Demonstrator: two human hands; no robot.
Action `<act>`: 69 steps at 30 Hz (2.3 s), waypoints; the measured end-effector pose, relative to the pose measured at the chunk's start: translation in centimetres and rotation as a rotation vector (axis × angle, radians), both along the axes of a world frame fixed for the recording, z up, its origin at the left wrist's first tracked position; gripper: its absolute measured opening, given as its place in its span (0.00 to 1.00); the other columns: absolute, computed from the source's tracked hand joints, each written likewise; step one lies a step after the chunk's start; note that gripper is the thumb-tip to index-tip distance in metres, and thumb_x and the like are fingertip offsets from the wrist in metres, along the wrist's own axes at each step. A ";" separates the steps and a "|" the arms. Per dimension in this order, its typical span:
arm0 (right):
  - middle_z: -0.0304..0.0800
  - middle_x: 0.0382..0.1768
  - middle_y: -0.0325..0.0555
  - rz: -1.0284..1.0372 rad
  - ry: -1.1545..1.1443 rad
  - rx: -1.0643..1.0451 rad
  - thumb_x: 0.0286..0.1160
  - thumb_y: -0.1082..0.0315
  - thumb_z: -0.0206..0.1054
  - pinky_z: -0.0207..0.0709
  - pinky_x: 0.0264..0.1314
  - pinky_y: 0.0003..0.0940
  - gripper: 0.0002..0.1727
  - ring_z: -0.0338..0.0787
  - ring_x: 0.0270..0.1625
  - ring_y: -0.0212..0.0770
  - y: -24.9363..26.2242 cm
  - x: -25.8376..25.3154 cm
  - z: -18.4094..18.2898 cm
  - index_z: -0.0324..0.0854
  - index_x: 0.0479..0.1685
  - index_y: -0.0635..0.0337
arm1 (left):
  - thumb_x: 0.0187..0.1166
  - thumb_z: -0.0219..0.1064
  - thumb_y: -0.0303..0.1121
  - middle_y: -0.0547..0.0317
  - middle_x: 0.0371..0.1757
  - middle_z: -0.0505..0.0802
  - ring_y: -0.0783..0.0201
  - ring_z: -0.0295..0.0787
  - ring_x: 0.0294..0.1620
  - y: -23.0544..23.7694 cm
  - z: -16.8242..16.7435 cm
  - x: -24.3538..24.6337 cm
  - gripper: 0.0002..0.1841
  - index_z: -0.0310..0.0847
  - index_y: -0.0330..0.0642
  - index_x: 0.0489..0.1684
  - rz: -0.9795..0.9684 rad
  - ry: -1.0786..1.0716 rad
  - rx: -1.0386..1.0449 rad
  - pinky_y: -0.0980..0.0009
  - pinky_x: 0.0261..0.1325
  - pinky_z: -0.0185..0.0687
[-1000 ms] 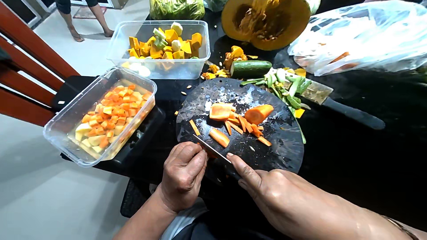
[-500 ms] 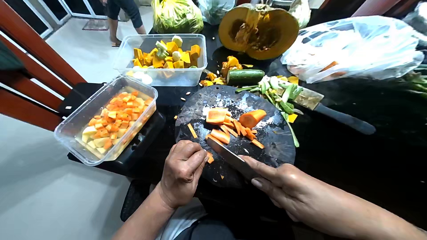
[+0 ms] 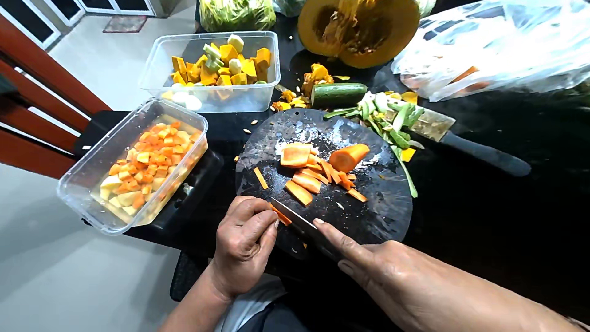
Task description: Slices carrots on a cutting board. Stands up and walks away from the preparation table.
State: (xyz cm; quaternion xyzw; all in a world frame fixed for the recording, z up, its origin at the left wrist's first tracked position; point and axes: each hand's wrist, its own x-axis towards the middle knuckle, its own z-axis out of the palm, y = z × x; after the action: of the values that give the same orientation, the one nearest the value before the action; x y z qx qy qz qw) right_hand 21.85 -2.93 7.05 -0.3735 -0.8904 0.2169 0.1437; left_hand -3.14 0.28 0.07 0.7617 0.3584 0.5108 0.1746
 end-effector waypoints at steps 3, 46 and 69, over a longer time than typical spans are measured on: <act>0.73 0.11 0.39 -0.016 -0.053 0.047 0.80 0.68 0.54 0.69 0.11 0.35 0.31 0.75 0.10 0.41 -0.4 -0.4 0.1 0.68 0.82 0.73 | 0.77 0.67 0.24 0.55 0.43 0.92 0.67 0.85 0.56 0.0 0.0 0.1 0.06 0.91 0.35 0.35 0.009 0.020 0.012 0.76 0.64 0.79; 0.84 0.21 0.46 0.112 0.076 -0.157 0.84 0.63 0.55 0.75 0.20 0.37 0.22 0.83 0.20 0.43 -0.8 6.3 0.8 0.82 0.68 0.66 | 0.71 0.78 0.35 0.46 0.41 0.90 0.48 0.90 0.45 4.8 6.2 3.8 0.14 0.88 0.35 0.47 0.040 0.557 -0.399 0.48 0.49 0.86; 0.78 0.17 0.42 0.005 0.054 0.154 0.85 0.64 0.49 0.70 0.14 0.33 0.27 0.76 0.14 0.39 0.5 2.1 -0.3 0.75 0.77 0.70 | 0.81 0.68 0.35 0.58 0.44 0.90 0.67 0.82 0.52 1.3 2.0 -1.6 0.09 0.94 0.44 0.41 -0.005 0.258 -0.033 0.71 0.60 0.75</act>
State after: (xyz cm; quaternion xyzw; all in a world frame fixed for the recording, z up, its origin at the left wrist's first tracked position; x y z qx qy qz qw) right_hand 23.99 -2.42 6.76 -0.3529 -0.9013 0.1580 0.1955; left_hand -4.79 1.57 2.11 0.8190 0.3845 0.4020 0.1407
